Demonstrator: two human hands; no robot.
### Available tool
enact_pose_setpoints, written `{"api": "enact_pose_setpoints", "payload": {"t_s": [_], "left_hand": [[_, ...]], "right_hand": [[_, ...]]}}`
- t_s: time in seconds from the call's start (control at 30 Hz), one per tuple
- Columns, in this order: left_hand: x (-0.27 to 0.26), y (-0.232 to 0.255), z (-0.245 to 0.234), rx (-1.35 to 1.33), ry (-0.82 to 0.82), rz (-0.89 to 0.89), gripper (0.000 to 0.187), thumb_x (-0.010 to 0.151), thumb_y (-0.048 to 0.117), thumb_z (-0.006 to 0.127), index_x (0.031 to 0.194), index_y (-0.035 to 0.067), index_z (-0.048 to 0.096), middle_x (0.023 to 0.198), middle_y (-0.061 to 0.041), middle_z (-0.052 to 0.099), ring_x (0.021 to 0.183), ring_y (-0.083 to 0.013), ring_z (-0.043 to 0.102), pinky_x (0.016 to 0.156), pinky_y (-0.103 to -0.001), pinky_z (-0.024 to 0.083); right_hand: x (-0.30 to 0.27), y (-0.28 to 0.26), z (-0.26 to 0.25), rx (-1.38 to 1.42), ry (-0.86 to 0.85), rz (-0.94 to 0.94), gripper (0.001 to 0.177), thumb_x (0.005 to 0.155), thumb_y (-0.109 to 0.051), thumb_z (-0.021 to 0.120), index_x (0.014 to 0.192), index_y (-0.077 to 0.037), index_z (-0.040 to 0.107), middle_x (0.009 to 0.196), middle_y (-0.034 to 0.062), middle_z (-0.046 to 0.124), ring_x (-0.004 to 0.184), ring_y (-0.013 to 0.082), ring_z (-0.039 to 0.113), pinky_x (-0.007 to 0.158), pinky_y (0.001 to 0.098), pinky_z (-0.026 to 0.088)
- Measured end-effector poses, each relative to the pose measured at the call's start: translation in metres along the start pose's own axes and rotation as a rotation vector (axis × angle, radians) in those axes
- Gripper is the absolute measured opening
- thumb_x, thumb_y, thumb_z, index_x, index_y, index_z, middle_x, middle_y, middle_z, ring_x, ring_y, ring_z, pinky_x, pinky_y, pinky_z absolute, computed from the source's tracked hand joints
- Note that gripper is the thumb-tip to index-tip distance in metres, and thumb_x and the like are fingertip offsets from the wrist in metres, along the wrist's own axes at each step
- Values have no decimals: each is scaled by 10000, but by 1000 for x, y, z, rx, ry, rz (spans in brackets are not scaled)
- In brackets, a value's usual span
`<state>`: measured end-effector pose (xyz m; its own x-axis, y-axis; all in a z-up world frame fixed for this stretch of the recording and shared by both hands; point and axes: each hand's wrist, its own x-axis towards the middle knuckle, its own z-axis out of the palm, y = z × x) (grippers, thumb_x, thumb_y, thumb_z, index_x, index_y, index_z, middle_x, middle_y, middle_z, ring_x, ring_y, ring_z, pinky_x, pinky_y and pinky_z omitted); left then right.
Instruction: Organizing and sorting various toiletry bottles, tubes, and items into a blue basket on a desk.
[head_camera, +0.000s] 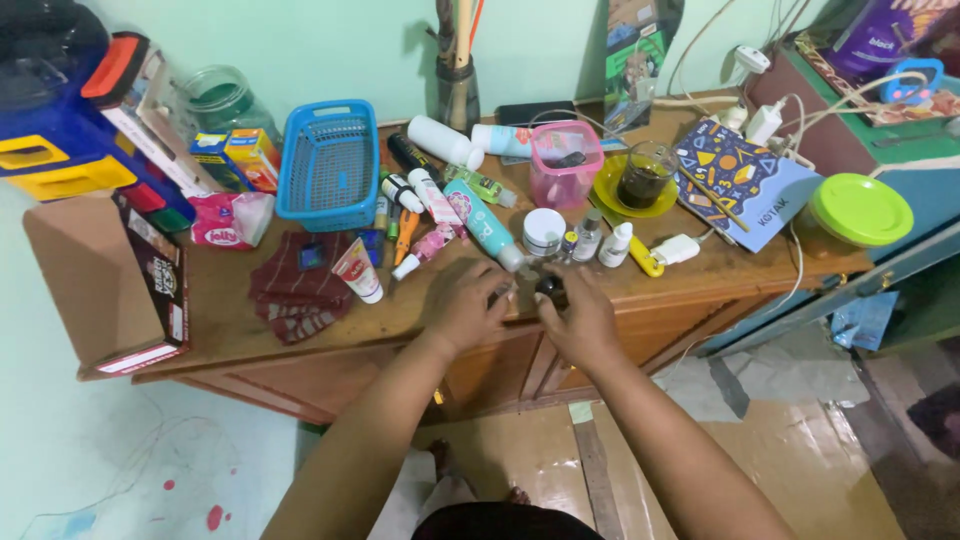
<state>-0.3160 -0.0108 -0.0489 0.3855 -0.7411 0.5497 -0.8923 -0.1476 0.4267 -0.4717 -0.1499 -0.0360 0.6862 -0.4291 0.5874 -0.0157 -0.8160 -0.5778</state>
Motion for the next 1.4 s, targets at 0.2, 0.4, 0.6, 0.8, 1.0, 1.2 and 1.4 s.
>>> {"api": "enact_pose_setpoints", "payload": {"t_s": [0.2,0.4,0.6,0.8,1.0,1.2,1.4], "left_hand": [[1,15,-13,53,108,26,144,807,214,749,939,160,739,1003,-25,679,1002,-301,644,859,-462,505],[7,-12,3,-59,153,-58,158,887,125,675,1039,99,703,1074,-80,659,1031,-307,639,894,-450,521],[59,-23,-16,97,111,120,219,876,59,638,1086,78,698,1115,-106,654,1047,-342,636,902,-480,517],[126,-19,-73,99,-88,-8,159,932,142,665,1078,95,706,1081,-121,667,1009,-361,662,862,-497,521],[146,-69,-124,126,-100,-19,217,867,171,716,1072,102,709,1116,-140,679,1026,-368,664,850,-487,525],[139,-139,-150,102,-192,-96,240,878,205,731,1080,78,703,1106,-151,693,1047,-363,667,878,-465,529],[130,-179,-163,109,-269,-83,268,900,254,718,1088,63,699,1113,-170,701,1061,-384,660,901,-486,515]], "right_hand": [[5,0,21,-71,9,56,400,873,-178,759,1235,-49,647,1097,203,677,1026,415,654,861,468,532],[1,8,28,-80,96,79,506,861,-234,810,1276,-25,610,1082,212,671,993,409,664,844,468,540],[-3,4,25,-50,211,-43,558,843,-180,828,1302,-2,565,1157,217,634,1053,417,627,902,477,522],[4,-13,13,-15,267,-140,456,868,-81,777,1262,-1,561,1174,195,607,1049,356,611,887,429,515],[52,-48,2,79,215,-128,318,903,-40,758,1185,-20,613,1113,158,623,944,271,633,799,342,531],[97,-74,23,86,121,-87,278,915,-76,745,1170,-30,644,1120,146,650,942,264,651,820,355,532],[118,-111,74,194,-265,-266,365,865,-138,776,1188,-31,644,1167,136,663,1068,312,646,906,404,522]]}}
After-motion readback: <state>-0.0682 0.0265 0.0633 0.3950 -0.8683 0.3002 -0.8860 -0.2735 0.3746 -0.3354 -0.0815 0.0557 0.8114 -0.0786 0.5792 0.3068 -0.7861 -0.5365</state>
